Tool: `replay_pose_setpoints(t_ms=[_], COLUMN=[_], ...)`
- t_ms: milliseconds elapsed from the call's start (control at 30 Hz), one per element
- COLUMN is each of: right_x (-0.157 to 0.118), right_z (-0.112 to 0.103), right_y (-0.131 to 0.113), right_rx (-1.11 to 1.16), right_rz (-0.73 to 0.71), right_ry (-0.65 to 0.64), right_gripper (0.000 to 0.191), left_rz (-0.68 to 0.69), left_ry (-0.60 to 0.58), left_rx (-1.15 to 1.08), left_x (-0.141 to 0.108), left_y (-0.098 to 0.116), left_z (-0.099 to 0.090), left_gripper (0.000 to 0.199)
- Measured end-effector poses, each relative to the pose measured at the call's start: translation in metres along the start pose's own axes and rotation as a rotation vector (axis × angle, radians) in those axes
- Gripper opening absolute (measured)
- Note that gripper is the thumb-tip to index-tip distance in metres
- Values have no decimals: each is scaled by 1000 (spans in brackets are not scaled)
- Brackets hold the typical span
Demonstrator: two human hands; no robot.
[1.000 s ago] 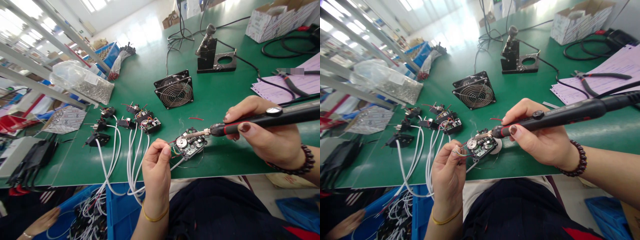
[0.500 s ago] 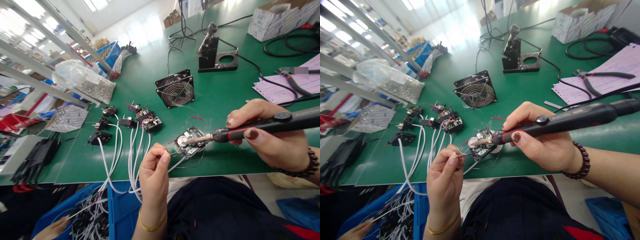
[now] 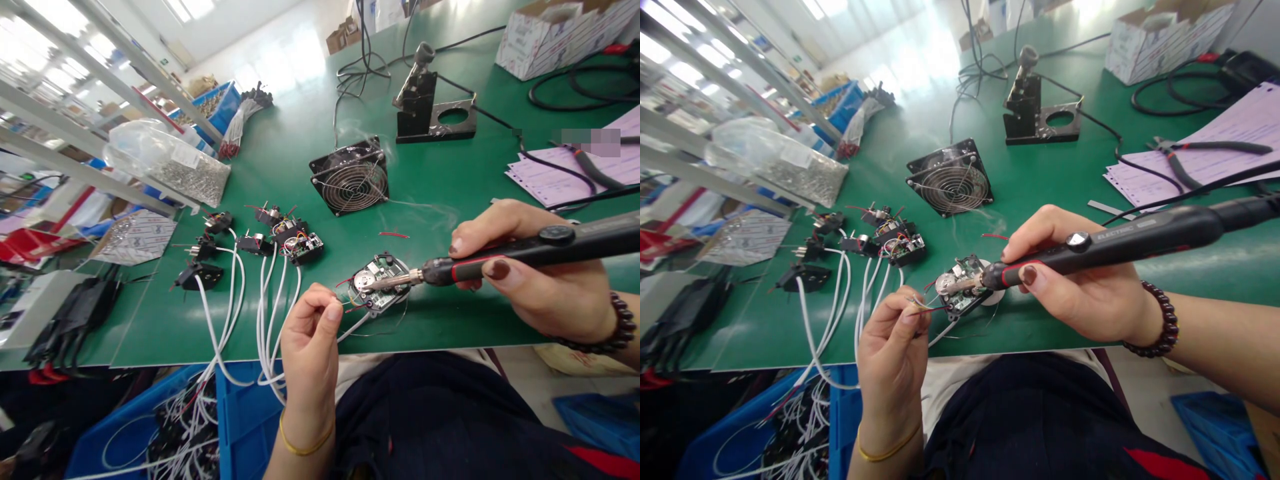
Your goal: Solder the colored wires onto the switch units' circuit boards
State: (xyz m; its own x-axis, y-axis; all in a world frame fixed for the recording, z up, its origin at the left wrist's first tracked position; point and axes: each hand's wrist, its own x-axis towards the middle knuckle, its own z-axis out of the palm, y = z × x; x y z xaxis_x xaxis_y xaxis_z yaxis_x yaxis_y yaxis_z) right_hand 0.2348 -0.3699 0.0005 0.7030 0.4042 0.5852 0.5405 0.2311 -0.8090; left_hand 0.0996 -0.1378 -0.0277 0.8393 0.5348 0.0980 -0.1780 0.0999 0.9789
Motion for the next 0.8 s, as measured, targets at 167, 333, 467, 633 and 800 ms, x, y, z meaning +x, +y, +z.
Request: replay_pose_setpoints(t_ms=[167,333,467,633,800], right_x=[3,3,2,8,18], right_z=[-1,-1,-1,-6,-8], right_y=[-3,-3,-2,-3,-3], right_rx=[-5,-17,45,249,266], right_rz=[2,-6,21,85,43], right_ry=[-1,1,32,187,324], right_gripper=[12,12,17,29,28], left_rz=[3,-2,18,127,363], left_ry=[-11,-18,-34,-20,-8], left_rx=[-21,-27,-17,-20,233], left_x=[1,1,0,-14,-49], left_y=[-2,-4,-3,1,9], left_z=[2,3,0,-10,-16], left_gripper=[30,28,28,19,10])
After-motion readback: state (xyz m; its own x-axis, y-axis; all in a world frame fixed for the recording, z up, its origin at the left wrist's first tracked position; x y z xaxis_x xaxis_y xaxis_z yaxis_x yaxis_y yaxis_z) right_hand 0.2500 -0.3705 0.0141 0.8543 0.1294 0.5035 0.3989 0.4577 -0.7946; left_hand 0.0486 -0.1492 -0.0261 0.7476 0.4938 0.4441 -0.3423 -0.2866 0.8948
